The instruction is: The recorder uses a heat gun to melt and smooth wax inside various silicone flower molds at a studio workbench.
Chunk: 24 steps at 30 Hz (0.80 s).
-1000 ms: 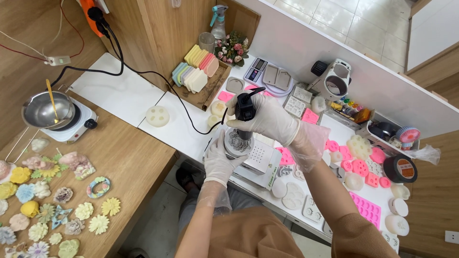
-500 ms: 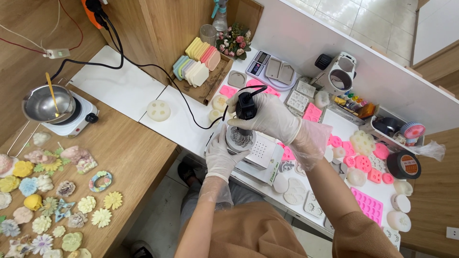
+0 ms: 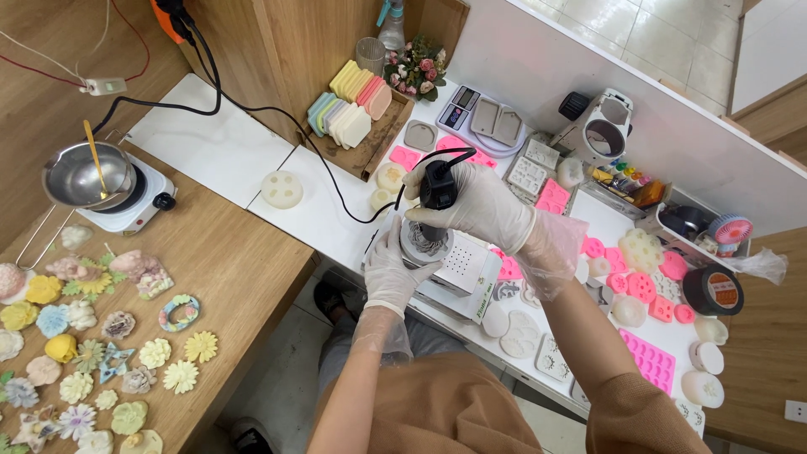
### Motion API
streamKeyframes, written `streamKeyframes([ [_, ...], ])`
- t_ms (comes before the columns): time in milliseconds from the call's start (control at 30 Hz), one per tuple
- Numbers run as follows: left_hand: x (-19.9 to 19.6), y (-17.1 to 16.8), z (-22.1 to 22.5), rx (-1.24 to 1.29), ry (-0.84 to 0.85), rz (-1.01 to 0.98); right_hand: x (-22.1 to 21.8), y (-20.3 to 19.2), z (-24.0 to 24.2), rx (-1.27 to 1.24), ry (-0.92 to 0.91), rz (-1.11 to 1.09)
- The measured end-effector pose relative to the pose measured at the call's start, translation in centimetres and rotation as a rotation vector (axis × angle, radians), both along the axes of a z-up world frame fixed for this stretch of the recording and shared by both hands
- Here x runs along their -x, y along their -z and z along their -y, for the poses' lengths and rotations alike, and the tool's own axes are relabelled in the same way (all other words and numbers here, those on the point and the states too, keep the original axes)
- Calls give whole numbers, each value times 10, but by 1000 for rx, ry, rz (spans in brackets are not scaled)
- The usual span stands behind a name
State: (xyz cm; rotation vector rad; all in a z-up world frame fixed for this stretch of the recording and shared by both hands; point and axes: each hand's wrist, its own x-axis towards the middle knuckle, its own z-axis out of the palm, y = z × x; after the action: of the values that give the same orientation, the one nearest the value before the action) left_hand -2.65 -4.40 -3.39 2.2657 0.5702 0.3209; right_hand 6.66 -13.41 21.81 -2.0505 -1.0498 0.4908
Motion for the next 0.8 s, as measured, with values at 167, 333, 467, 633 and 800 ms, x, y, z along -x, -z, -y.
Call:
streamKeyframes([
  [167,0,2,0,0,-5,-6,2,-1,-1,-27,-14,-79],
  [333,0,1,-1,7,-1,0,2,0,-1,-41,-21,-79],
  [467,-1,1,-1,12,3,7,3,-2,-1,-28,-38,-49],
  [633,0,1,-1,28,6,-23,6,-5,-1,-32,-21,-77],
  [800,0,2,0,2,-1,1,5,-3,-1,-39,-11,-113],
])
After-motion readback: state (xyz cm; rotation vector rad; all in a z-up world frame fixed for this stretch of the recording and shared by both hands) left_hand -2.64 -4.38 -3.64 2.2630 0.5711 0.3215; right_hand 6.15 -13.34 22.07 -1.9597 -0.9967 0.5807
